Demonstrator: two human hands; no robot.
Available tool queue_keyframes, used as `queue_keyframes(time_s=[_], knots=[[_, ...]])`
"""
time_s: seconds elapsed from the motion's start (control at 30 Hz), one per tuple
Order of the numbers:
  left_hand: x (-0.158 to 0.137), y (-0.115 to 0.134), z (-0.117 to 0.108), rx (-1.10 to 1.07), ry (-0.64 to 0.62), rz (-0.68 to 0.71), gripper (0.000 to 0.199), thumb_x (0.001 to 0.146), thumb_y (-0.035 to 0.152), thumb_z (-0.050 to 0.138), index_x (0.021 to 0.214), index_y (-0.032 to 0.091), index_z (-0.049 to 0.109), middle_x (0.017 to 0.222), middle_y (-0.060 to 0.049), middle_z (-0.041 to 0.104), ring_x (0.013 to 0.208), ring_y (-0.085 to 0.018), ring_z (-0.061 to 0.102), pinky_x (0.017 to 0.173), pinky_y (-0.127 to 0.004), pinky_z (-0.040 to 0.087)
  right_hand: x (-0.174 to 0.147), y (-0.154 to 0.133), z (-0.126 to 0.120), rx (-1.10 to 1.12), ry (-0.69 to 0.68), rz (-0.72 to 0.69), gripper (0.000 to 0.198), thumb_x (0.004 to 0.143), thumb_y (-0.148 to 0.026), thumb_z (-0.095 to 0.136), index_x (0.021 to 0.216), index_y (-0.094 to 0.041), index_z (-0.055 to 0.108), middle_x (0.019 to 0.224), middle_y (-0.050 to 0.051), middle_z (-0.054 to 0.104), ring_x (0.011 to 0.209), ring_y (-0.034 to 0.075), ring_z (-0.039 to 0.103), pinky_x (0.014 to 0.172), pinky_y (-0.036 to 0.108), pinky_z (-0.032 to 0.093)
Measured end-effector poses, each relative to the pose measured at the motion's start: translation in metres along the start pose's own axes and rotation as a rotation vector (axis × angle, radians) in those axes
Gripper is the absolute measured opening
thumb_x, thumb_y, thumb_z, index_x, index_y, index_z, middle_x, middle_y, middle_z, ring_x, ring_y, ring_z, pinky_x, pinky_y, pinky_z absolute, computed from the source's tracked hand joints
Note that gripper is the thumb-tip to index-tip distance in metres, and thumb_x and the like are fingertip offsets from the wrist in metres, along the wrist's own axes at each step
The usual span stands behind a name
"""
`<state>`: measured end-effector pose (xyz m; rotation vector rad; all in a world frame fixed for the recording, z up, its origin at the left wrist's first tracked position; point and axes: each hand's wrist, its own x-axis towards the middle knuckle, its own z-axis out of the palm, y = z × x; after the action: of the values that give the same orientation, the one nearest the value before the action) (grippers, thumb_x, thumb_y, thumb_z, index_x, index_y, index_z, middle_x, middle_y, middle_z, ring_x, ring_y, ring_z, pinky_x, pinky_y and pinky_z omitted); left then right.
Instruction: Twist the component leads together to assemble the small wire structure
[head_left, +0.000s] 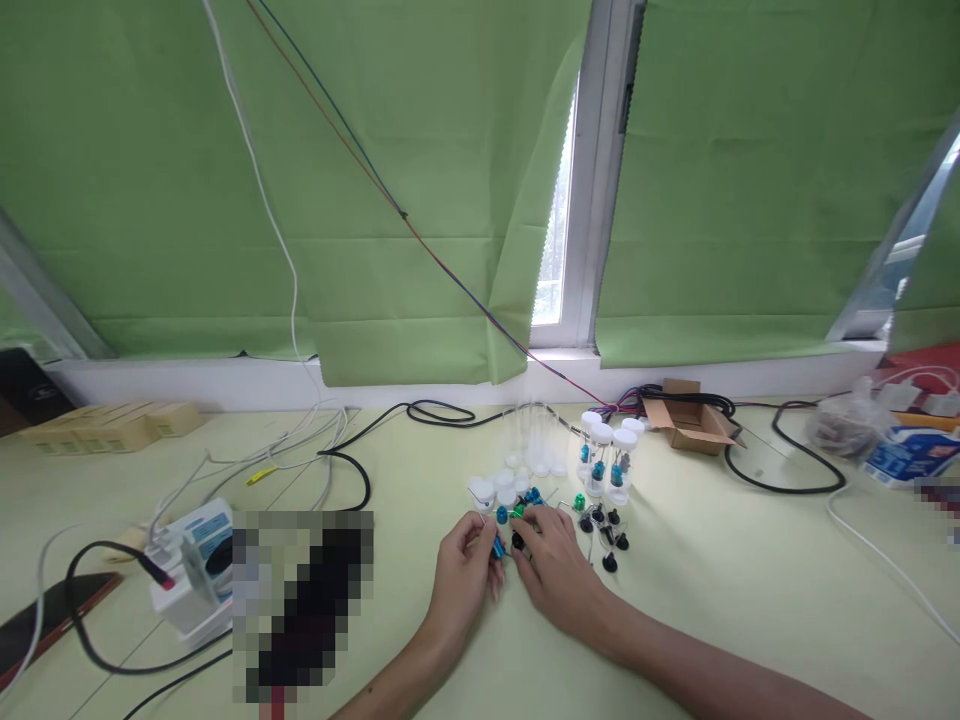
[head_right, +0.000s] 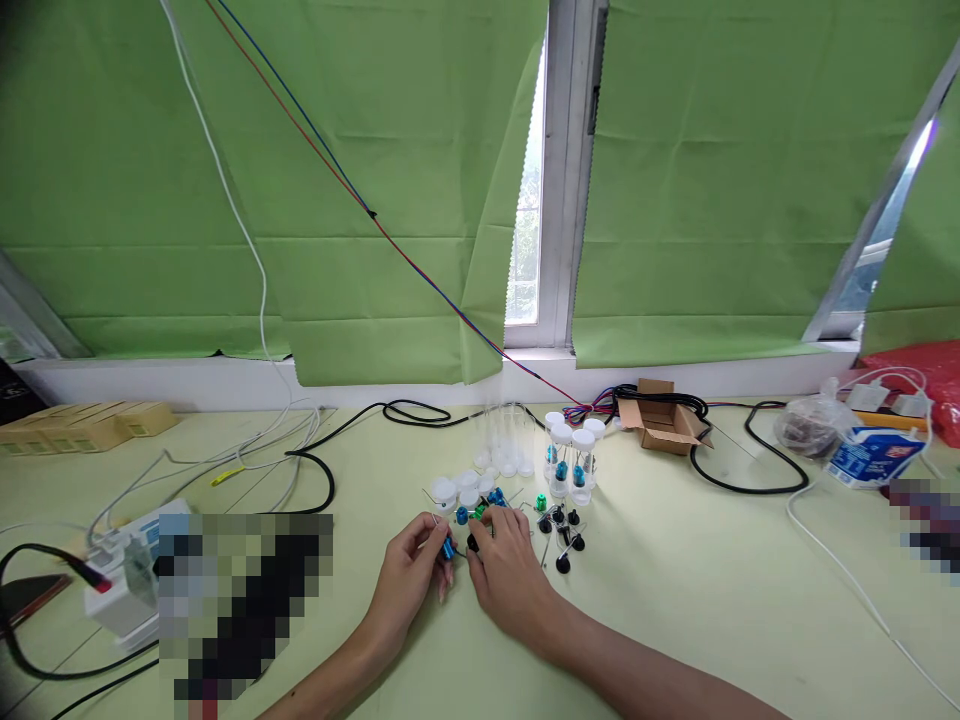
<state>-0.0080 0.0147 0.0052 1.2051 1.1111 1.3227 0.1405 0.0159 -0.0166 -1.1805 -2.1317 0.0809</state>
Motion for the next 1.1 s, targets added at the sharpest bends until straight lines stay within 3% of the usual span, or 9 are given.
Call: queue_keyframes(time_s=[0.57, 0.8, 1.1], knots=[[0.0017, -0.0047, -0.0016, 0.004, -0.025, 0.004, 0.035, 0.081, 0.049, 0.062, 0.068, 0.018, 0.051, 0.062, 0.003, 0.055, 0.038, -0.009, 0.052, 0.032, -0.019, 0.039, -0.0005, -0.0012, -0.0019, 0.034, 0.004, 0.013, 0.024, 0.087, -0.01, 0.05, 0.108, -0.019, 0.057, 0.107, 0.011, 0.054, 0.104, 0.027, 0.051, 0.091, 0.046, 0.044], [0.0008, -0.0038, -0.0014, 0.01, -0.028, -0.006, 0.034, 0.082, 0.048, 0.061, 0.068, 0.019, 0.05, 0.061, 0.004, 0.054, 0.039, -0.009, 0.052, 0.032, -0.018, 0.039, -0.0008, -0.0011, -0.0026, 0.019, 0.025, 0.027, 0.038, 0.085, -0.008, 0.051, 0.121, -0.019, 0.052, 0.125, 0.014, 0.049, 0.117, 0.029, 0.046, 0.096, 0.047, 0.042], [0.0013, -0.006, -0.0019, 0.019, -0.035, 0.003, 0.035, 0.082, 0.048, 0.061, 0.068, 0.018, 0.049, 0.061, 0.004, 0.054, 0.039, -0.008, 0.052, 0.033, -0.018, 0.039, 0.0007, 0.0012, -0.0005, 0.008, -0.038, -0.003, 0.03, 0.091, -0.011, 0.047, 0.118, -0.019, 0.056, 0.133, 0.011, 0.053, 0.121, 0.027, 0.047, 0.101, 0.047, 0.036]])
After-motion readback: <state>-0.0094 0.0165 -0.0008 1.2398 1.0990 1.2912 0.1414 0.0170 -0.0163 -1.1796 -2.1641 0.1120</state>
